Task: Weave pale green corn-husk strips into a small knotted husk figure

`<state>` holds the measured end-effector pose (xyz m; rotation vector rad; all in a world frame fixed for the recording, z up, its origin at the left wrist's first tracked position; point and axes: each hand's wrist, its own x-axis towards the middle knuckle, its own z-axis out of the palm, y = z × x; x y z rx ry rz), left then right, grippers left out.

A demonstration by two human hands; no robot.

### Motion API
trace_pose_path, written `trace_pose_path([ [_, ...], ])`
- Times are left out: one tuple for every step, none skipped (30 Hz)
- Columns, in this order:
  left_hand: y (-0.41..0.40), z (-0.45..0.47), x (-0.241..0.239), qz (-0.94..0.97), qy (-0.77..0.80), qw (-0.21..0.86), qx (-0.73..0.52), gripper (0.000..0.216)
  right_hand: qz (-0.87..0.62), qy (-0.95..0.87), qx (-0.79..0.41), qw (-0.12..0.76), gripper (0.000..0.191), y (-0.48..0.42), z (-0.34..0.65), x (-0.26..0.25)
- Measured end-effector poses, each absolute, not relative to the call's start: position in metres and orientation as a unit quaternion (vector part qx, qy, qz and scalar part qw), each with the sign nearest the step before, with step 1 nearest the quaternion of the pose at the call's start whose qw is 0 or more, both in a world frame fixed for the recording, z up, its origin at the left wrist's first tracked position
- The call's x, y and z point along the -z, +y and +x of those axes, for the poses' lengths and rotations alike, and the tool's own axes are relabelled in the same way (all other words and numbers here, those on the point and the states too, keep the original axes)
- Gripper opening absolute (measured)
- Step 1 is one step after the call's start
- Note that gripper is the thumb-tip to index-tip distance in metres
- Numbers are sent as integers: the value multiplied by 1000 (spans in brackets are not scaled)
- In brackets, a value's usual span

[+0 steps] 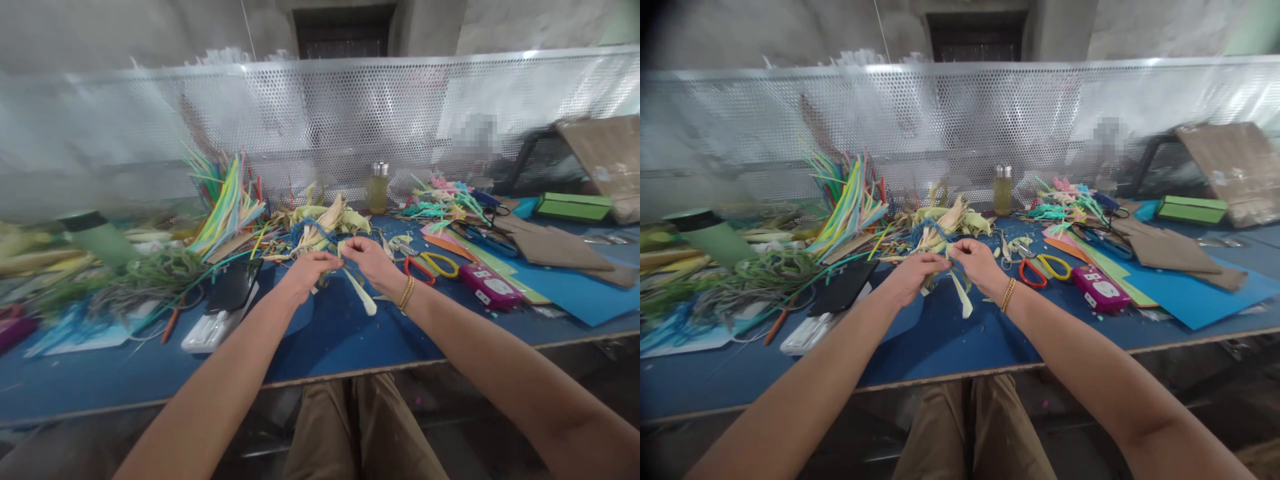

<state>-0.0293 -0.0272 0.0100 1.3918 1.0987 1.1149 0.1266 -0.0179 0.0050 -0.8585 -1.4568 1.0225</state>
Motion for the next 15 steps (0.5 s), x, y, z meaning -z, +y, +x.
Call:
trace_pose_path([
  [-27, -29, -10, 576, 455, 503, -457, 27, -367, -614, -426, 554, 25, -18, 127, -5],
  [-27, -29, -10, 576, 455, 507, -452, 26, -370, -613, -422, 556, 25, -18, 127, -4],
  [-27, -29, -10, 575, 454, 512, -449, 26, -371, -613, -419, 557, 25, -17, 127, -4],
  [-27, -28, -10, 574, 452, 518, -445, 25, -371, -614, -416, 558, 24, -17, 127, -4],
  [-28, -28, -10, 571, 451, 526, -441, 25, -371, -615, -415, 559, 24, -17, 127, -4],
  [-28, -28, -9, 567, 449, 534, -438, 25, -372, -615, -413, 560, 24, -17, 127, -3],
  [-29, -28, -9, 562, 447, 541, -436, 24, -374, -616, -409, 560, 24, -17, 127, -3],
  [-29, -28, -9, 558, 446, 548, -434, 24, -376, -617, -405, 560, 24, -17, 127, -3],
  [-29, -27, -9, 555, 446, 554, -432, 23, -379, -618, -400, 560, 24, -17, 127, -3],
  [-30, -27, -9, 552, 446, 559, -429, 23, -382, -619, -396, 560, 24, -17, 127, -3],
  [-30, -27, -9, 550, 446, 563, -427, 23, -385, -620, -392, 559, 24, -17, 127, -4],
  [-30, -27, -10, 548, 445, 566, -427, 22, -387, -621, -390, 559, 24, -17, 128, -4],
  [-31, -27, -10, 546, 444, 568, -427, 22, -389, -622, -388, 558, 24, -18, 128, -5],
  [-31, -27, -10, 544, 441, 571, -427, 22, -390, -621, -387, 558, 24, -18, 128, -5],
  [-31, -27, -10, 543, 439, 574, -428, 22, -391, -621, -388, 558, 24, -18, 128, -5],
])
